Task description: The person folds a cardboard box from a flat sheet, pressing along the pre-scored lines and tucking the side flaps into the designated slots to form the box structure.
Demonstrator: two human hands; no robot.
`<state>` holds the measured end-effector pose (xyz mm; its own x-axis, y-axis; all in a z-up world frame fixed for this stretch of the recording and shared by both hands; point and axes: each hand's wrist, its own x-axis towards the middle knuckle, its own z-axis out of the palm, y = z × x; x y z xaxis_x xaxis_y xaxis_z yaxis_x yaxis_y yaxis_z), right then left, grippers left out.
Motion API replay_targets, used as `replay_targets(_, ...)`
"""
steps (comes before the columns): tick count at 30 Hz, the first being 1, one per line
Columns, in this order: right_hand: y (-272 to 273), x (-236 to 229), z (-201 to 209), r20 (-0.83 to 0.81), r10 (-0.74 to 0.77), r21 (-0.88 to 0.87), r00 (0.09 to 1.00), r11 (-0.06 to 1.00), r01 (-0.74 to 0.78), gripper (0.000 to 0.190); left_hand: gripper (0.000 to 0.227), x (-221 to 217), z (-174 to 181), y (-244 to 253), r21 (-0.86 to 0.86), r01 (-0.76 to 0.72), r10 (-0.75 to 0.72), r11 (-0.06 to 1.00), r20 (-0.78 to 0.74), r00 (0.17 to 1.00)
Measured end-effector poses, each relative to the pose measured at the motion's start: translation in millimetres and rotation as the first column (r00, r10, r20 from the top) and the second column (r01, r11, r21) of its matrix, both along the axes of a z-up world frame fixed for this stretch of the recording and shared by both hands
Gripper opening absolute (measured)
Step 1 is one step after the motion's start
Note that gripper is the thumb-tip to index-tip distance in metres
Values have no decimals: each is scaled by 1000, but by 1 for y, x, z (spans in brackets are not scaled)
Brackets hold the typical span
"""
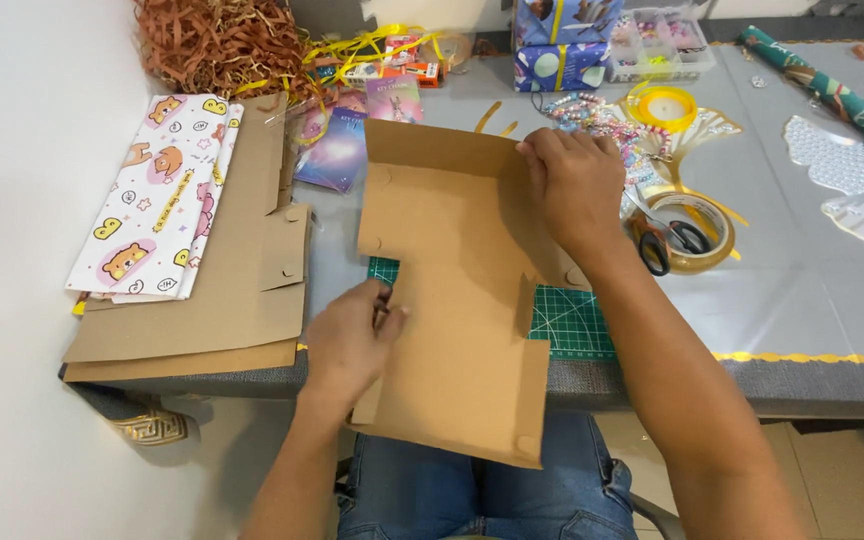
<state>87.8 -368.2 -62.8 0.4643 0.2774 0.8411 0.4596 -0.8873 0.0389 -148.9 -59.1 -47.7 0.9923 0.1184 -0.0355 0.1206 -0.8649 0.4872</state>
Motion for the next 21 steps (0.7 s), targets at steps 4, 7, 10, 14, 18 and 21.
replay_targets(4, -22, -18, 19, -111, -28, 79, 993, 996, 37, 25, 29, 34, 37, 10, 161, 97, -117, 982, 118, 986)
replay_targets(7, -33, -28, 40, -160, -97, 110, 982, 987, 116, 22, 16, 74, 57, 23, 388, 62, -199, 920, 325, 924)
replay_targets(10, -38, -50, 72, -520, 61, 253, 852, 964, 86, 28, 16, 134, 70, 52, 604, 75, -326, 794, 318, 891)
replay_targets(14, -48, -67, 96, -828, 377, 369, 415, 924, -103, 22, 8, 216, 53, 80, 748, 8, -448, 663, 388, 806)
replay_targets(18, -49, -79, 105, -887, 422, 459, -187, 845, -272, 30, 9, 233, 49, 43, 745, -25, -531, 667, 498, 686)
replay_targets(21, -48, -75, 94, -877, 370, 457, -307, 839, -295, 38, 44, 203, 63, -2, 654, 98, -489, 750, 448, 749)
